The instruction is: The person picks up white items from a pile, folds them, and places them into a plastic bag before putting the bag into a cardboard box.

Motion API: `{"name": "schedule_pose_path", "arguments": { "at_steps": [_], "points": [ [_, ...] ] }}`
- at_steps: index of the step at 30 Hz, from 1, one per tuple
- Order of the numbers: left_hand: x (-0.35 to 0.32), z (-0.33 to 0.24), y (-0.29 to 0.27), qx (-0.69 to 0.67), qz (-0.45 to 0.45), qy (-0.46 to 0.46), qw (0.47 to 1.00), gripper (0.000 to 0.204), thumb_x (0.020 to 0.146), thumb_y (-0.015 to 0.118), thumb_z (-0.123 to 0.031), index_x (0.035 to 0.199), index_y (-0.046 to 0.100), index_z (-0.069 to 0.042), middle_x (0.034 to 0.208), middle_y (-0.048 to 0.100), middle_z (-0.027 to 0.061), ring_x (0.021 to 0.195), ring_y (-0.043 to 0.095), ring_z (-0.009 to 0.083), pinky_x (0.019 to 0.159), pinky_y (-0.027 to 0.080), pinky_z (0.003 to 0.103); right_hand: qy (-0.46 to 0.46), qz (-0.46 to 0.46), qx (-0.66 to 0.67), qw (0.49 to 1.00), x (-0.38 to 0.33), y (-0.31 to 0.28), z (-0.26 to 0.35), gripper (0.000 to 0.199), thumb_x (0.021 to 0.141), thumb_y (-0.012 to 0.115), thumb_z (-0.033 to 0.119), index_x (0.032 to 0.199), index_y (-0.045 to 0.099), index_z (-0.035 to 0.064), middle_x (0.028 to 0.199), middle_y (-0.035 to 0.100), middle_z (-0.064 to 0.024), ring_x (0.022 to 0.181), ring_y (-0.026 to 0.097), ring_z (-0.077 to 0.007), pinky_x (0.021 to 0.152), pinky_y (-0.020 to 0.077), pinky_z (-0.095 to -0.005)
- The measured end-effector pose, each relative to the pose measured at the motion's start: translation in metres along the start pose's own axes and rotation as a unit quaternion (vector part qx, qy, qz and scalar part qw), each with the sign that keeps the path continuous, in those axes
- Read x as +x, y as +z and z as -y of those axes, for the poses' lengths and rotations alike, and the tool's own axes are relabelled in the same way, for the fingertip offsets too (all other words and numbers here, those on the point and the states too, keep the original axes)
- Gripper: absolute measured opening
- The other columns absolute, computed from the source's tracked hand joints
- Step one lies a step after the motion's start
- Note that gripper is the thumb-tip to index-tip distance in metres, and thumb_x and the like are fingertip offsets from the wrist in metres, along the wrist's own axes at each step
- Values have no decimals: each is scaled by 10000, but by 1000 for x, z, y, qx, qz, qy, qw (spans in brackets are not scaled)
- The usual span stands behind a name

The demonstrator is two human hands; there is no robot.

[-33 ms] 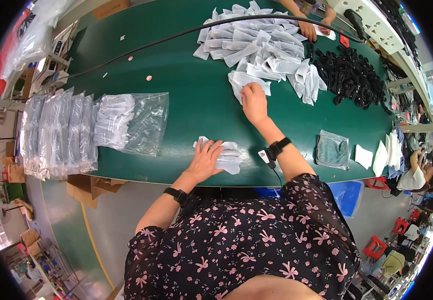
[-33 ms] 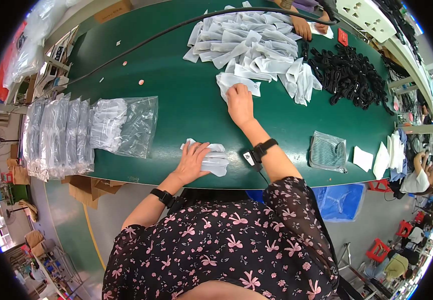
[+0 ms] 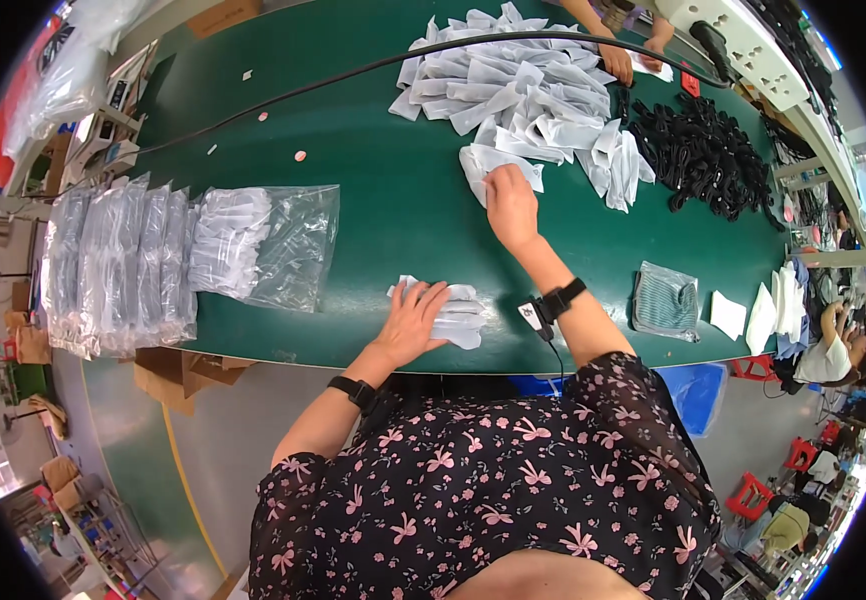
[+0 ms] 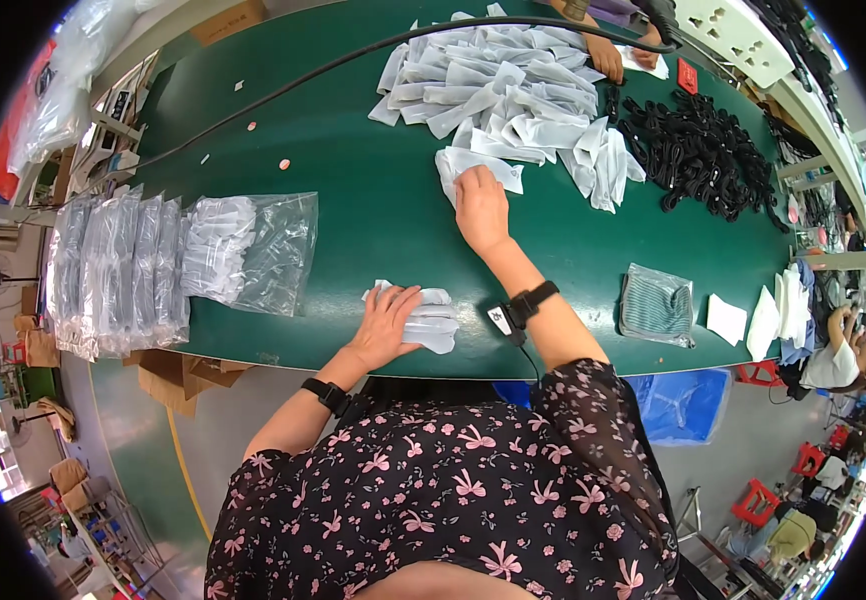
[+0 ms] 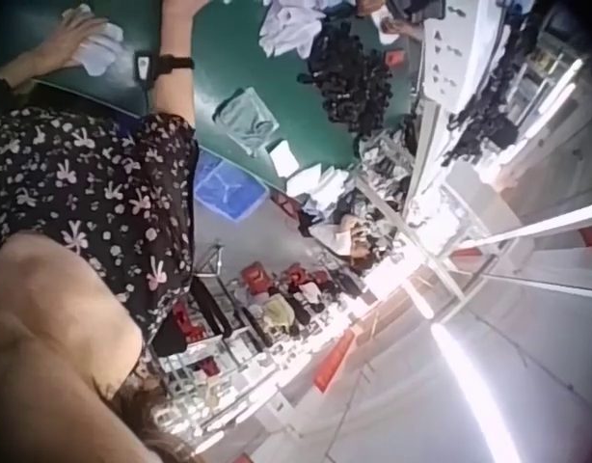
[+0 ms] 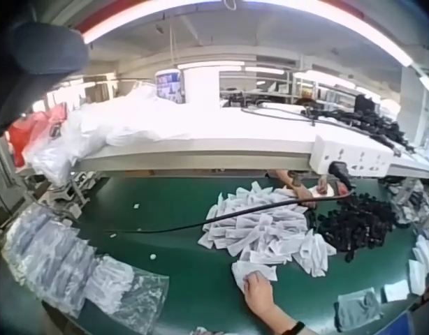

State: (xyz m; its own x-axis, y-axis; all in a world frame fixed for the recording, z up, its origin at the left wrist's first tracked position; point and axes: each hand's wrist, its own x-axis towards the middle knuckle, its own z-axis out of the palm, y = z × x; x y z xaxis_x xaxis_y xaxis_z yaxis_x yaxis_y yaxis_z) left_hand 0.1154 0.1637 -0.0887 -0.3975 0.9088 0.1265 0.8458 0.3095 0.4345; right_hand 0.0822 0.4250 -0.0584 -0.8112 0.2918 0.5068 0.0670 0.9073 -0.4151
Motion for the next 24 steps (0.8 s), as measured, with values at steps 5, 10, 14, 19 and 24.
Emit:
{"name": "schedule_pose_path", "arguments": {
  "at_steps": [5, 10, 14, 19, 24],
  "points": [
    [-3, -8, -6, 24, 18, -15, 999, 949, 594, 820, -344, 1359, 343, -46, 1364, 388, 100, 1232, 359, 330, 1027, 266, 575, 56, 21, 71, 996, 12, -30, 51, 177, 774, 635, 65, 940, 584, 30, 813, 619, -119, 702, 619, -281, 600, 487, -370],
    [0, -8, -7, 15, 20, -9, 1000, 962, 593, 818, -349, 1369, 340, -41, 1353, 397, 108, 1207, 380, 329, 1024, 278, 552, 185, 168, 232, 940, 21, -7, 73, 184, 781, 649, 118, 936, 611, 26, 826, 634, -127, 759, 637, -282, 646, 504, -348],
    [-3, -8, -4, -3, 11, -23, 1000, 947, 591, 819, -342, 1359, 354, -41, 1332, 408, 127, 1197, 391, 330, 1029, 283, 533, 147, 169, 331, 917, 10, 16, 64, 249, 769, 685, 193, 953, 636, 32, 871, 632, -133, 825, 635, -289, 719, 509, -353],
    [-4, -7, -2, -11, 10, -26, 1000, 944, 579, 824, -346, 1346, 368, -37, 1306, 420, 150, 1215, 381, 335, 1032, 283, 523, -25, 287, 143, 947, -19, 20, 49, 262, 758, 691, 194, 957, 622, 38, 974, 610, -138, 908, 603, -322, 767, 497, -399],
    [-9, -5, -3, -15, 4, -33, 999, 930, 546, 838, -358, 1315, 414, -50, 1307, 405, 161, 1234, 364, 361, 1044, 270, 524, -23, 389, 146, 909, -32, 19, 52, 289, 721, 695, 131, 961, 565, 38, 981, 566, -141, 939, 574, -334, 785, 485, -414]
  ]
}}
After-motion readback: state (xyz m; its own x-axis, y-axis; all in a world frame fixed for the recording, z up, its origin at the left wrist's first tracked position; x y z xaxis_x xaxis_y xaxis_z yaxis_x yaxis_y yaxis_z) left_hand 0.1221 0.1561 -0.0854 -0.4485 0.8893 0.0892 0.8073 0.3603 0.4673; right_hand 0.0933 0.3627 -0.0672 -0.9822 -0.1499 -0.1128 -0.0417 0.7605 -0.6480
